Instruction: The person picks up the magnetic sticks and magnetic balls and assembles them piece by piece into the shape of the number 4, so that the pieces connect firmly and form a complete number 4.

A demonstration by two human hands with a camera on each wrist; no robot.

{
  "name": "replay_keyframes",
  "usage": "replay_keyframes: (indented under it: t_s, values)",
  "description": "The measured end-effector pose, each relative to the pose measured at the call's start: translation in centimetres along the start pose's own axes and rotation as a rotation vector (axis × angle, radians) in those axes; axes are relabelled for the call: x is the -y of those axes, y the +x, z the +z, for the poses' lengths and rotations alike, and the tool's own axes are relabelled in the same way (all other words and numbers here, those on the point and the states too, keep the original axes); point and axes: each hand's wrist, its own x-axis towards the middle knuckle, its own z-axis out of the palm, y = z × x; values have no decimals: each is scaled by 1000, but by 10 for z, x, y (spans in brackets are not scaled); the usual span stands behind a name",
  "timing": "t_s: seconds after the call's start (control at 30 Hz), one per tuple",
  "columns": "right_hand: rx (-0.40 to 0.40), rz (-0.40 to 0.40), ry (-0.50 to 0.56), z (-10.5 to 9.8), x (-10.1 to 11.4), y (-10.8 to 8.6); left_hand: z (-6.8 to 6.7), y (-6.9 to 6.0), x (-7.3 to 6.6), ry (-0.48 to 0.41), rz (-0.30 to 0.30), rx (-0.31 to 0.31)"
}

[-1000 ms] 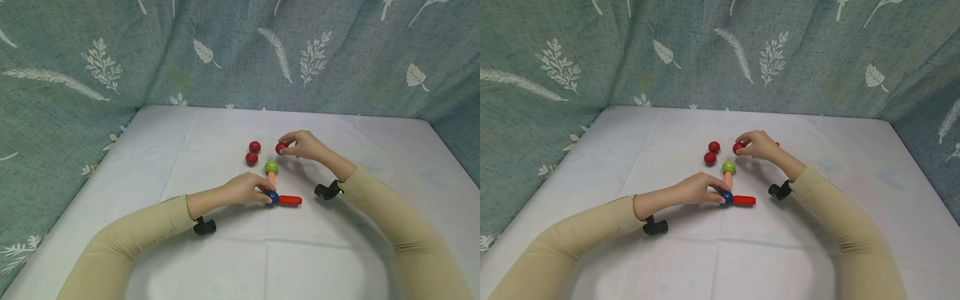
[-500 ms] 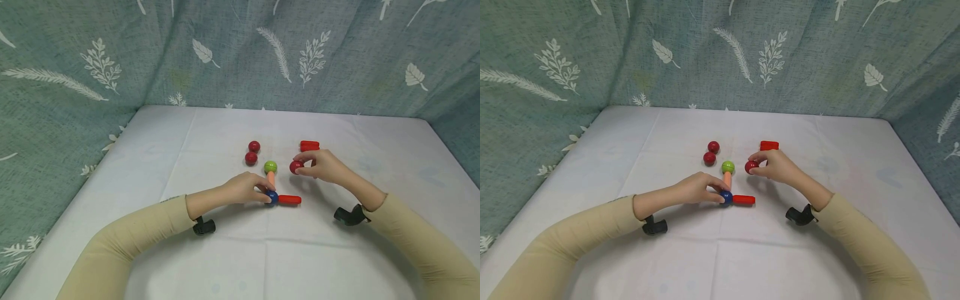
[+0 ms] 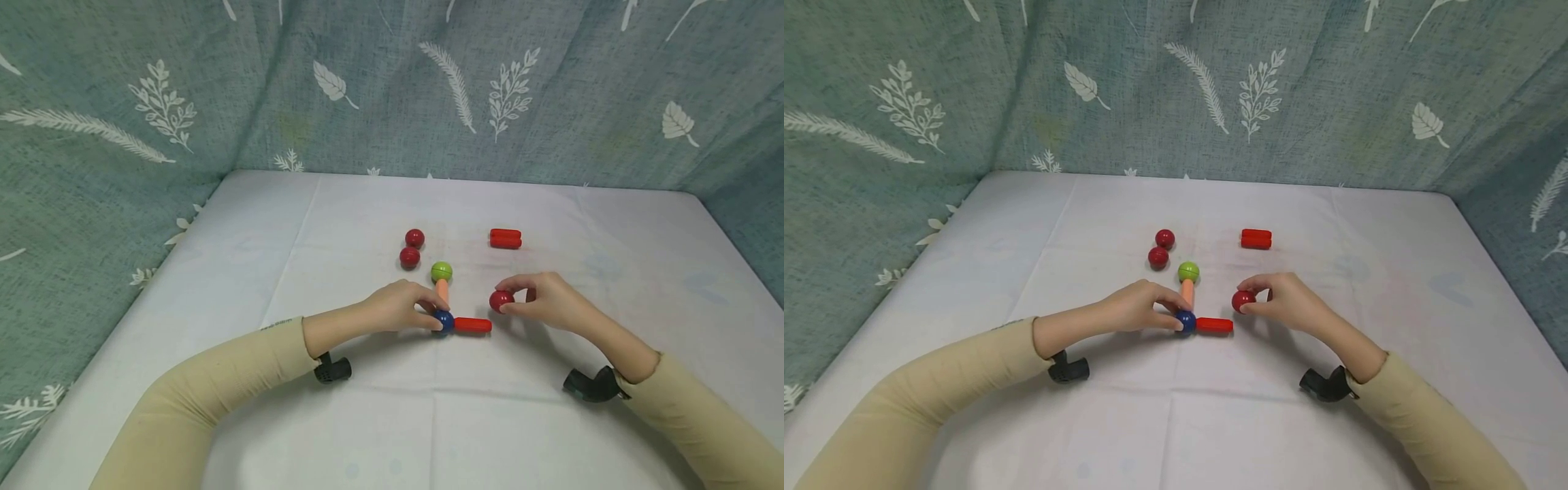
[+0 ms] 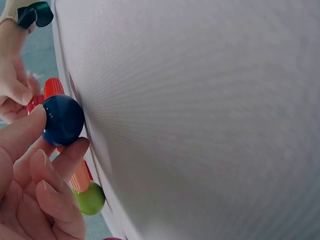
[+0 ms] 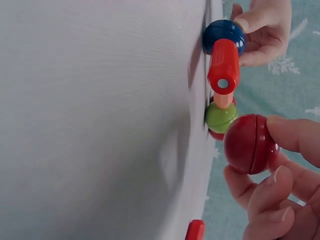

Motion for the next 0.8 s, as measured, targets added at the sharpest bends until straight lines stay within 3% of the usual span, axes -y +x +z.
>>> replay_keyframes:
  t_s: [0.8]
  values:
    - [76,-14,5,11,3,-20,0,0,-1,0,-23,4]
